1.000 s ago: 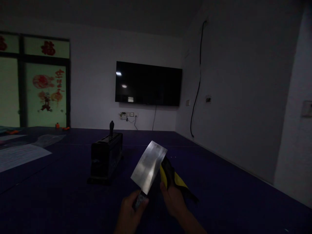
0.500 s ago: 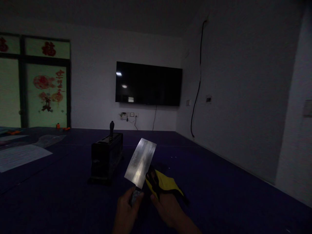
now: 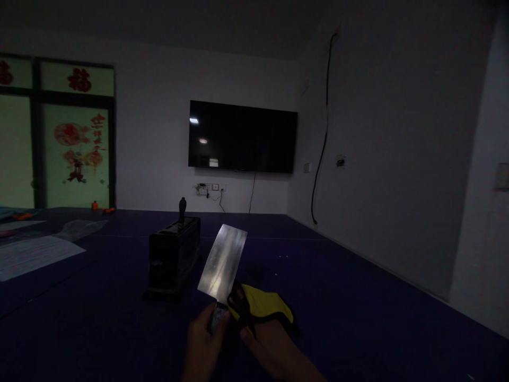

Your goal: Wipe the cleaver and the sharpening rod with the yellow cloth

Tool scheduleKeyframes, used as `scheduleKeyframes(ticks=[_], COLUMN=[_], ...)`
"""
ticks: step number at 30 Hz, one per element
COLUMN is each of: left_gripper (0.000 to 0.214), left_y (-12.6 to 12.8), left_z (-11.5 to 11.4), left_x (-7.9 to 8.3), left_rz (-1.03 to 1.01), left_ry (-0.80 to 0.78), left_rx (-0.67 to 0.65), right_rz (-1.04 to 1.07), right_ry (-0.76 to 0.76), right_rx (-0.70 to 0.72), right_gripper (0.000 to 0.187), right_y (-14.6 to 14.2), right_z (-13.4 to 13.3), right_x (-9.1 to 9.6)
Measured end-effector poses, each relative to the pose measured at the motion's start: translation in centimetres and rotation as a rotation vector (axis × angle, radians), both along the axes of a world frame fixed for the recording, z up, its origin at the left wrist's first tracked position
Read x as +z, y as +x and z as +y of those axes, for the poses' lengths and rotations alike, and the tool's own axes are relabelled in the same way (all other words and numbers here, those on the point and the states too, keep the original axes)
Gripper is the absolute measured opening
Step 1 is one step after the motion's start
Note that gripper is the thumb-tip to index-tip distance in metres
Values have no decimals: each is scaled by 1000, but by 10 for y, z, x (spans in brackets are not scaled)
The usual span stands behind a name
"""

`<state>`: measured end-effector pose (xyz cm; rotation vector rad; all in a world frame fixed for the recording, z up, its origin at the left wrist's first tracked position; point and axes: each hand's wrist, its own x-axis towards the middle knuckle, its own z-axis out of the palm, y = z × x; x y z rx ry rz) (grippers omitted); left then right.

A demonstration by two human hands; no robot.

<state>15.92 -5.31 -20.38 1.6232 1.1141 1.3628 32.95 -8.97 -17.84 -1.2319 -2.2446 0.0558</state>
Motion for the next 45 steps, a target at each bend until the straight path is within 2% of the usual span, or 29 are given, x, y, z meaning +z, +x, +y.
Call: scheduleKeyframes(ticks=[5, 14, 27, 34, 45], left_gripper=[53, 55, 56, 56, 49], left_y=[0, -1, 0, 0, -1], left_z=[1, 4, 3, 2, 2], left_x=[0, -1, -2, -1, -1], left_rz=[-35, 4, -1, 24, 87], left_ry=[17, -20, 6, 17, 75], left_rx=[1, -4, -14, -8, 8], right_rz=[-5, -82, -137, -138, -148], right_ry=[18, 86, 105, 190, 177], right_rx=[-1, -11, 4, -51, -103], right_gripper=[51, 55, 55, 58, 61], right_y=[-1, 3, 3, 4, 4], right_z=[0, 7, 7, 9, 10], right_x=[1, -9, -6, -8, -9])
